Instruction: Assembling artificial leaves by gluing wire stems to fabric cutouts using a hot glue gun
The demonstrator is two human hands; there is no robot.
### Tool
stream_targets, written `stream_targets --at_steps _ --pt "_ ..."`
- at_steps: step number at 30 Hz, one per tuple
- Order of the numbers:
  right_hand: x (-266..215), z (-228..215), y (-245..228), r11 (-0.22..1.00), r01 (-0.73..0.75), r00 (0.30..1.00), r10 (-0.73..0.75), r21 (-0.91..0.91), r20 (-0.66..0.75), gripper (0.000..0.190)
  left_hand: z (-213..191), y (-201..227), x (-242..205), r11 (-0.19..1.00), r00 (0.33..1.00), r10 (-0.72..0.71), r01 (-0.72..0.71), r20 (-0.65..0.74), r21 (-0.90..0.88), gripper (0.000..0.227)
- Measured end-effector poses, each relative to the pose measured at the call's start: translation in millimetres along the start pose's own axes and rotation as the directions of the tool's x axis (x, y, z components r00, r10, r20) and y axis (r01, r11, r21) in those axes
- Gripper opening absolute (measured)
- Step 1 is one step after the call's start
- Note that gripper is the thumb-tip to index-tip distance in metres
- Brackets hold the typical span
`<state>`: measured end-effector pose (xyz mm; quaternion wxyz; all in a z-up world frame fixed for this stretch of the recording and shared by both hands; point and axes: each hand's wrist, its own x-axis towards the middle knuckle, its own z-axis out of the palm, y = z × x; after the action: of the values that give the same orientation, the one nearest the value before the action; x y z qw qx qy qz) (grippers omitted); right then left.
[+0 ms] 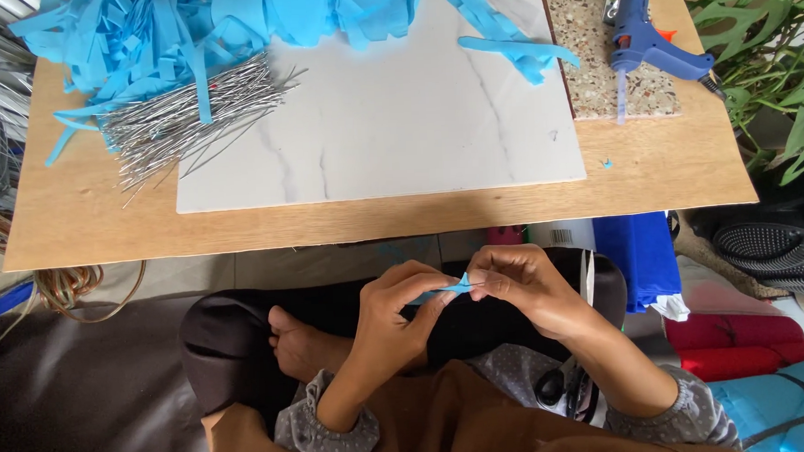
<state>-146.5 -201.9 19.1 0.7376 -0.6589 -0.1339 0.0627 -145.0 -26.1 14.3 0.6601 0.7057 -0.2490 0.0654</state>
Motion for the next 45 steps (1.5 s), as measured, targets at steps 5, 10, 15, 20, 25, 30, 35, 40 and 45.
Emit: stream_targets --at_steps 5,10,15,20,25,30,35,40,45 --pt "-0.4 0.4 0.7 0.999 -0.015 1.000 0.015 -0.036 0.001 0.026 4.9 -9.7 -5.8 0.998 0.998 0.056 -0.056 -0.020 0.027 0.002" --pt "-2.3 1.8 6.4 0.999 -0.039 0.999 0.038 -0.026 -0.015 0.025 3.1 -8.6 -2.5 0.994 0.994 0.105 -0.105 -0.029 0.027 0.002" --pt "-5.3 2.2 16.7 0.982 -0.180 0.983 0.181 0.055 -0.015 0.028 4.1 -12.2 -3.6 0.965 0.969 0.242 -0.235 -0.050 0.118 0.007" --pt "-9.4 1.5 21.5 0.949 -0.299 0.954 0.300 0.099 0.005 0.028 2.9 -8.4 -2.6 0.929 0.947 0.318 -0.304 -0.037 0.211 0.008" --pt "-14.8 -2.1 32.7 0.868 -0.456 0.888 0.458 0.195 0.036 0.024 9.1 -9.9 -1.2 0.874 0.900 0.435 -0.414 -0.026 0.255 0.010" --pt "-32.6 -12.6 27.2 0.941 -0.322 0.897 0.338 0.103 -0.284 0.037 6.5 -19.6 -4.3 0.909 0.925 0.372 -0.346 -0.075 0.232 0.010" --pt "-108.3 -44.3 27.7 0.461 -0.466 0.855 0.013 -0.756 -0.519 0.013 -7.0 -18.7 -4.6 0.971 0.970 0.217 -0.204 -0.108 0.125 0.004" --pt "-187.8 -51.0 75.3 -0.111 -0.664 0.717 0.187 -0.739 -0.672 0.024 -7.9 -26.1 -10.4 1.000 0.994 -0.012 0.015 -0.107 0.025 0.010" --pt "-193.0 -35.0 89.4 0.086 -0.801 0.592 0.257 -0.592 -0.764 0.046 -5.2 -32.2 -14.7 0.987 0.990 -0.116 0.105 -0.085 -0.119 0.007"
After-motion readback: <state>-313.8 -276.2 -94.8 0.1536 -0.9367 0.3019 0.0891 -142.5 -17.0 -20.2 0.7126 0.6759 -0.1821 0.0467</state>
